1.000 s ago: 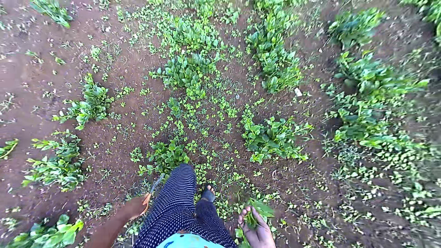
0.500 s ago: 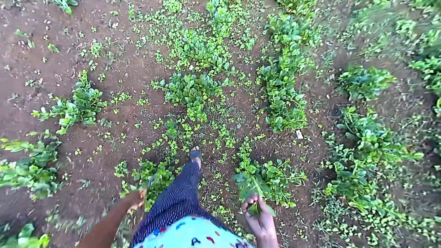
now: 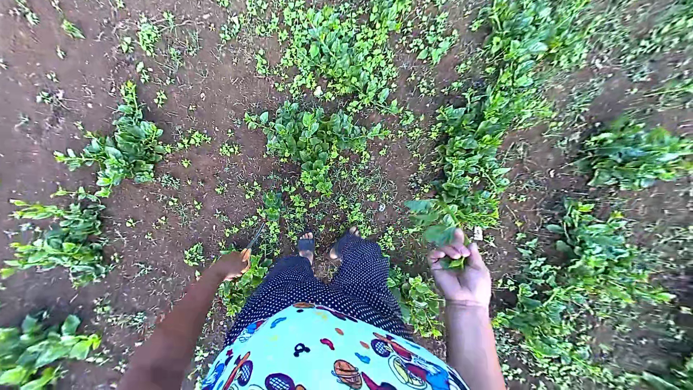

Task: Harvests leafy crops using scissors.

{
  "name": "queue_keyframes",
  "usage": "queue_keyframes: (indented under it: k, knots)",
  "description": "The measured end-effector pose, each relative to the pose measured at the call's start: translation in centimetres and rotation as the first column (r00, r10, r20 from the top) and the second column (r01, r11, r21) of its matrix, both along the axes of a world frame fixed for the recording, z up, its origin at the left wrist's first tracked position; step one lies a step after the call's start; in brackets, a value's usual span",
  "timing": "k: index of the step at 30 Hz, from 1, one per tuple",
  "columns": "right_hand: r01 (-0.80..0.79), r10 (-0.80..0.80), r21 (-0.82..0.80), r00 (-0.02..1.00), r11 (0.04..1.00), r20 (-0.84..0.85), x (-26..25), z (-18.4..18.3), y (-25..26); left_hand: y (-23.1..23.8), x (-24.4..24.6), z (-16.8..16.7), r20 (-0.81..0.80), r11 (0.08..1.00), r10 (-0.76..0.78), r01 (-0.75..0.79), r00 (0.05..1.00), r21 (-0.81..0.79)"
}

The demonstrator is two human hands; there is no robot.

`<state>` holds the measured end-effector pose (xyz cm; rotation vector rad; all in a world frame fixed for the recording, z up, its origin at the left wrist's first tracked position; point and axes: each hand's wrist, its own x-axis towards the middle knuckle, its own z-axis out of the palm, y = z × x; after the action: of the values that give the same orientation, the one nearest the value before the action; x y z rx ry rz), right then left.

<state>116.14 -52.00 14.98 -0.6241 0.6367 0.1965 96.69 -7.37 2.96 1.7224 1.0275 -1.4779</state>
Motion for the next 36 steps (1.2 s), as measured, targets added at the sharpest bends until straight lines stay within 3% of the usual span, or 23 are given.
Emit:
queue_keyframes:
  k: [2, 5, 8, 12, 17, 23, 29, 33, 36]
  knots:
    - [-0.03, 0.029, -0.047, 0.999, 0.998, -0.032, 3.9, 0.2, 0.4, -0.5, 2.1, -0.1, 0.007, 0.999, -0.04, 0.04, 0.999, 0.012]
    - [-0.016, 0.016, 0.01, 0.999, 1.0, -0.052, 9.7, -0.6, 0.5, -1.1, 4.9, -0.4, 0.024, 0.998, -0.036, 0.034, 0.999, 0.049]
    - [-0.055, 0.061, 0.067, 0.994, 0.996, -0.087, 16.1, -2.4, -0.2, -2.0, 7.3, -1.2, 0.014, 0.992, 0.062, -0.063, 0.998, 0.106]
    - [-0.2, 0.191, -0.009, 0.946, 0.98, -0.26, 24.8, -5.0, -0.7, -4.9, 11.1, 0.1, 0.027, 0.953, 0.222, -0.223, 0.975, 0.207]
    - [-0.438, 0.342, -0.097, 0.805, 0.894, -0.485, 30.7, -7.5, -0.7, -9.4, 18.2, 4.4, 0.071, 0.941, 0.217, -0.228, 0.973, 0.248]
    - [-0.584, 0.487, -0.013, 0.689, 0.812, -0.537, 34.4, -9.0, 2.5, -10.4, 25.1, 7.2, 0.152, 0.931, 0.261, -0.29, 0.953, 0.222]
    - [-0.596, 0.47, -0.006, 0.641, 0.803, -0.607, 36.1, -12.6, 6.7, -5.0, 35.9, 3.1, 0.243, 0.977, 0.05, -0.098, 0.969, 0.19]
    - [-0.68, 0.563, 0.094, 0.512, 0.727, -0.649, 36.7, -19.4, 7.6, -5.7, 48.5, -0.4, 0.393, 0.974, -0.134, 0.048, 0.91, 0.221]
    - [-0.666, 0.621, 0.241, 0.417, 0.706, -0.664, 37.1, -26.2, 7.7, -9.5, 57.4, -6.5, 0.455, 0.989, -0.126, 0.073, 0.882, 0.132]
